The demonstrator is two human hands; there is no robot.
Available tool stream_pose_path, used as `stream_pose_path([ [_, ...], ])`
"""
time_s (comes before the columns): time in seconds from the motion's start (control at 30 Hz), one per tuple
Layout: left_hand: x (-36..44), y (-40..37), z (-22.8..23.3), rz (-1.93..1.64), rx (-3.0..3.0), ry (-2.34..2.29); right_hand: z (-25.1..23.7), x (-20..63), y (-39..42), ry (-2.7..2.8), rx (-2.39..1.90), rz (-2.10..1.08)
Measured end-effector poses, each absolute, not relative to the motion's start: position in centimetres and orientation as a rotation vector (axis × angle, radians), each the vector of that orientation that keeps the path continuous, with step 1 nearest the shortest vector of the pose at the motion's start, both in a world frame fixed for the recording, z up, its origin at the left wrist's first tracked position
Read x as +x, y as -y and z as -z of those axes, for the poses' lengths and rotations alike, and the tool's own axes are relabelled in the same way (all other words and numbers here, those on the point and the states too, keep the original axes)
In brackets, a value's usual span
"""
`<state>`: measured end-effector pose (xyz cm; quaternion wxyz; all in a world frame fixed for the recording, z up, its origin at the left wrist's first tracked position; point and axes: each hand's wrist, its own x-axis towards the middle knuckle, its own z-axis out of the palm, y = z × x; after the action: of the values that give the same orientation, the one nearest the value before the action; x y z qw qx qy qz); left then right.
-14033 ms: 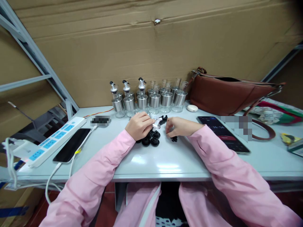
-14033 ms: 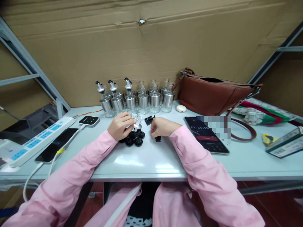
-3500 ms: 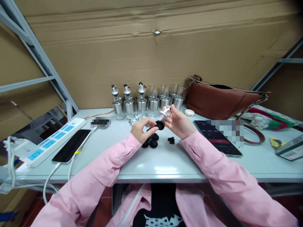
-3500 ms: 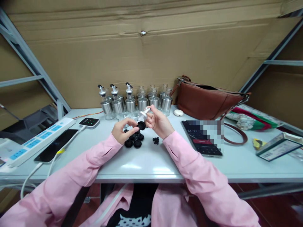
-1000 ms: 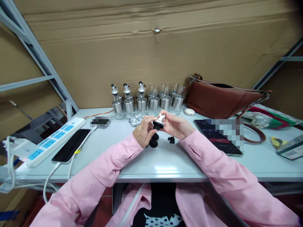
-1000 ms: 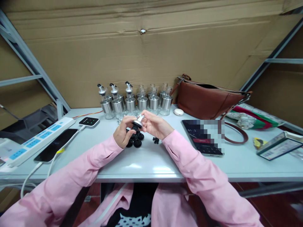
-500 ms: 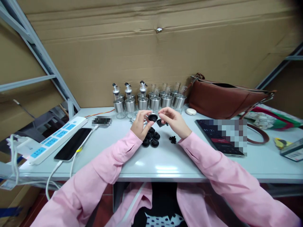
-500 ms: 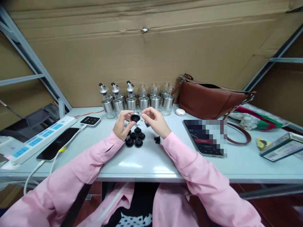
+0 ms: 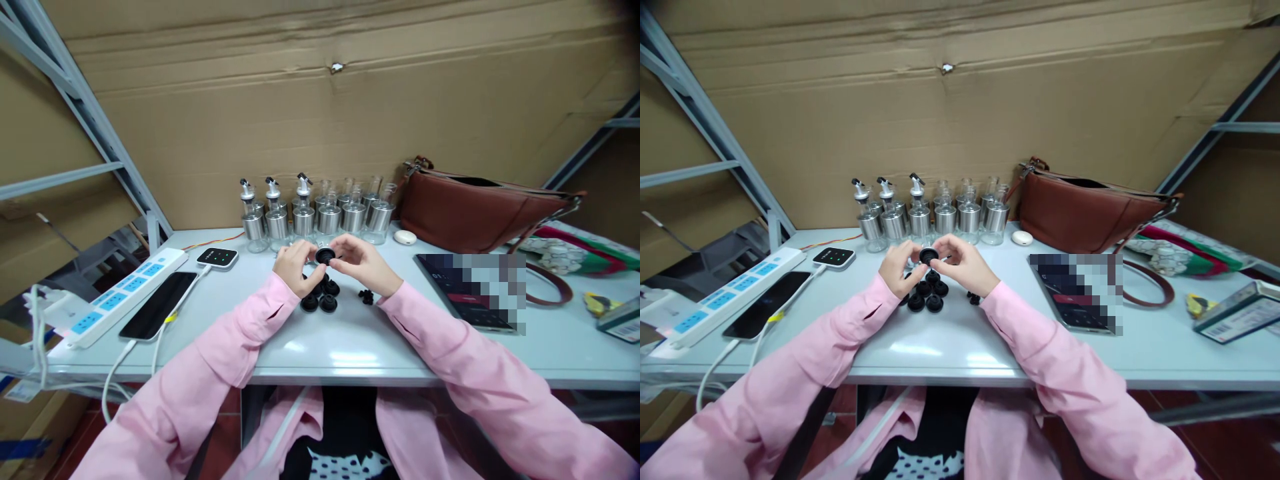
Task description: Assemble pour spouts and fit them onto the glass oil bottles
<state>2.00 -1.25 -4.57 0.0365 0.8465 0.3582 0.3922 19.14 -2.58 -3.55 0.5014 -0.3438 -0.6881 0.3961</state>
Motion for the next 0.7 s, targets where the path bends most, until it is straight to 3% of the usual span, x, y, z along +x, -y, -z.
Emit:
stream_pose_path([
  [0.17, 1.99, 1.45, 4.41, -1.024, 2.678, -1.131, 3.43, 19.22, 2.65, 1.680, -0.814, -1.020],
  [0.7, 2.25, 1.60, 4.35, -0.988, 2.610, -1.222, 3.33, 19.19, 2.77, 1.752, -0.825, -1.003],
])
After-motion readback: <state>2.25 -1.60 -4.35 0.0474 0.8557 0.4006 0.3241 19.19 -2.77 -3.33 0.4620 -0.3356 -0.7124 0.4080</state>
